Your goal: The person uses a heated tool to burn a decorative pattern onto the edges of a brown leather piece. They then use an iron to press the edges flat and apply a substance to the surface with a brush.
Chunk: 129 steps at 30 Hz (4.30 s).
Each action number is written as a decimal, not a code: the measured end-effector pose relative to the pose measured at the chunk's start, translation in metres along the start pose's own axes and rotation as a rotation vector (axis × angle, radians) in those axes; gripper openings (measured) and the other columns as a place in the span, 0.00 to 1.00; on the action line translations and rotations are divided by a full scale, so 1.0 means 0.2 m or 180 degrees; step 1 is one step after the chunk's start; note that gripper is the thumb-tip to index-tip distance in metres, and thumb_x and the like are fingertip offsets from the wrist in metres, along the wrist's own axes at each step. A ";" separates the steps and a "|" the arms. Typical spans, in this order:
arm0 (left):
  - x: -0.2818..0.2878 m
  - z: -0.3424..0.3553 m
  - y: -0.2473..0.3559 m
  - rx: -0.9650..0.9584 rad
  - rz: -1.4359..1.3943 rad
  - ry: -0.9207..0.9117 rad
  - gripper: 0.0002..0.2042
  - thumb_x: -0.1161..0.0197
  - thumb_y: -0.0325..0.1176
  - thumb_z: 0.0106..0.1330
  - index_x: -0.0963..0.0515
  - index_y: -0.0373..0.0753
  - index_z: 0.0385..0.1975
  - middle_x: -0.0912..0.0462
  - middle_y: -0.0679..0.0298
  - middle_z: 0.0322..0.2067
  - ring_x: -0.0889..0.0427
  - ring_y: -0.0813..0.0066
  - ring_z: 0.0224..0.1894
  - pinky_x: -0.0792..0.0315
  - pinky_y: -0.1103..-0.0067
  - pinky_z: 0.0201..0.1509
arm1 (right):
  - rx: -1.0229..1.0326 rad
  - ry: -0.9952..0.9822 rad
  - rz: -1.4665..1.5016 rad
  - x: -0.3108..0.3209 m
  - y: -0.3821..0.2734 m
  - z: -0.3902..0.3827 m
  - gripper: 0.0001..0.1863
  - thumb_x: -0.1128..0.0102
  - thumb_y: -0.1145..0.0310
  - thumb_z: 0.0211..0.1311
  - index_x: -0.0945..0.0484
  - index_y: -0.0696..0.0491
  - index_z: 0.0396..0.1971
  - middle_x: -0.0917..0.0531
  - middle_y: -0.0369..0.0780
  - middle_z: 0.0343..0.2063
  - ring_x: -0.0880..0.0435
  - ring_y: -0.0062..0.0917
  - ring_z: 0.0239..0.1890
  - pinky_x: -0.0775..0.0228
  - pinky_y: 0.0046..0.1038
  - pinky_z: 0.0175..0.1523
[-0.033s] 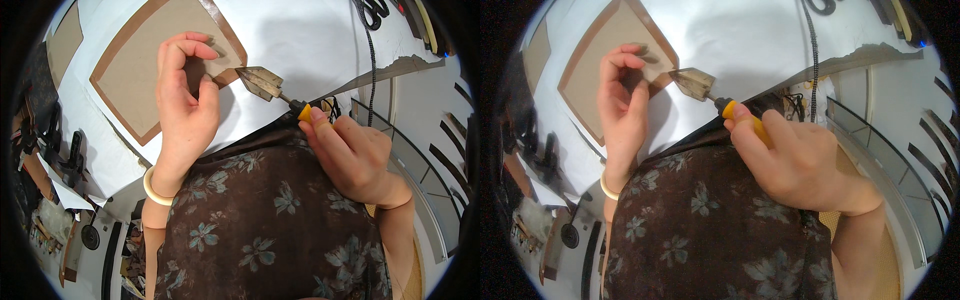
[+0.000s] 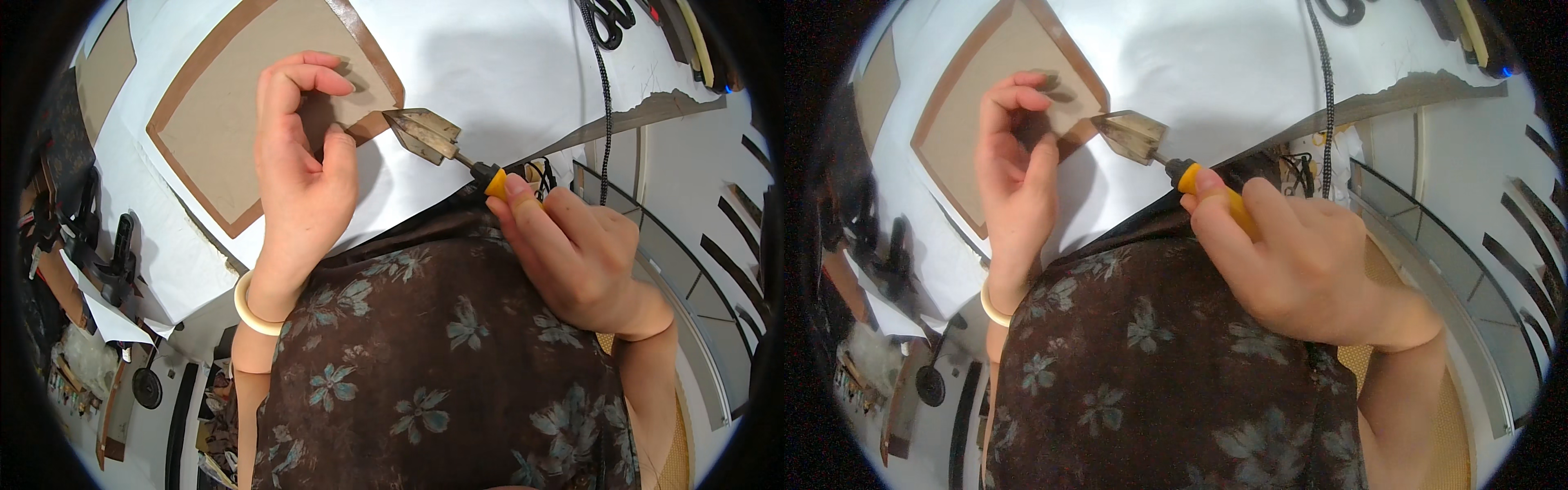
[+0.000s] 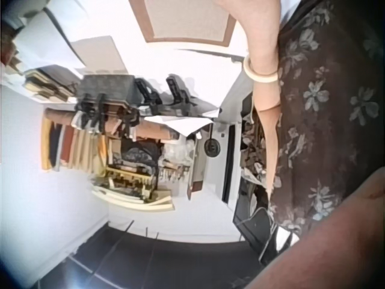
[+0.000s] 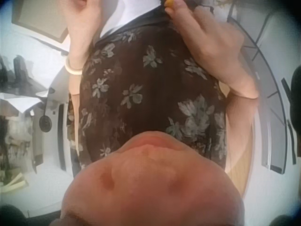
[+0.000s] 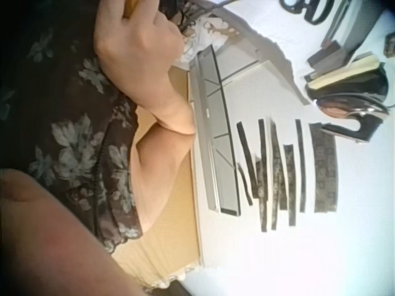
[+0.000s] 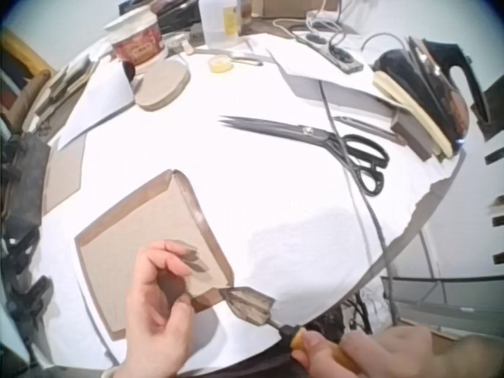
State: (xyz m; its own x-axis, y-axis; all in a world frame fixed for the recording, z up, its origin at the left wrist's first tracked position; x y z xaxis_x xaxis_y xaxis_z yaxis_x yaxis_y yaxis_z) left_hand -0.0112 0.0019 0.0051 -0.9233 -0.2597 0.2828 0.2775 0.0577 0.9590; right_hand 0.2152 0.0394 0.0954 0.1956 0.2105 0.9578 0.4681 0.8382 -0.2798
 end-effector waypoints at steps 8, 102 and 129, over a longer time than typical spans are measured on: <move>0.07 -0.10 0.13 -0.0833 0.2186 -0.0286 0.27 0.26 0.29 0.65 0.25 0.32 0.63 0.32 0.43 0.72 0.29 0.46 0.73 0.30 0.53 0.75 | -0.0930 0.1194 0.0921 0.04 0.17 -0.05 0.19 0.19 0.68 0.64 0.12 0.55 0.53 0.12 0.34 0.27 0.18 0.15 0.23 0.28 0.19 0.27; 0.73 0.14 0.89 -0.1870 0.1888 0.0288 0.10 0.22 0.31 0.67 0.17 0.33 0.31 0.17 0.61 0.22 0.19 0.75 0.23 0.28 0.81 0.30 | 0.0445 0.0581 0.2180 0.63 0.30 0.66 0.12 0.34 0.64 0.78 0.16 0.58 0.40 0.17 0.30 0.26 0.24 0.08 0.27 0.37 0.14 0.29; 0.64 0.19 0.88 -0.1992 0.1247 0.0471 0.07 0.23 0.24 0.64 0.17 0.32 0.30 0.17 0.64 0.21 0.24 0.82 0.22 0.31 0.84 0.28 | 0.0049 0.1094 0.4668 0.16 0.16 0.50 0.08 0.30 0.70 0.76 0.16 0.60 0.39 0.14 0.34 0.31 0.21 0.11 0.32 0.29 0.16 0.40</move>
State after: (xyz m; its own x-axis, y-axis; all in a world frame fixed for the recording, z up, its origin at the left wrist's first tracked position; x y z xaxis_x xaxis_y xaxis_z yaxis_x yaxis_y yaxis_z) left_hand -0.0901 0.0162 0.2114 -0.6930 -0.4622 0.5532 0.7181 -0.3747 0.5865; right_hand 0.1504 0.1234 0.1229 0.6566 0.7199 -0.2249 -0.3244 0.0003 -0.9459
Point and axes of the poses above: each hand's wrist, its own z-axis towards the middle knuckle, its own x-axis out of the back of the hand, y = z × x, the point moved 5 cm from there along z, towards the middle knuckle
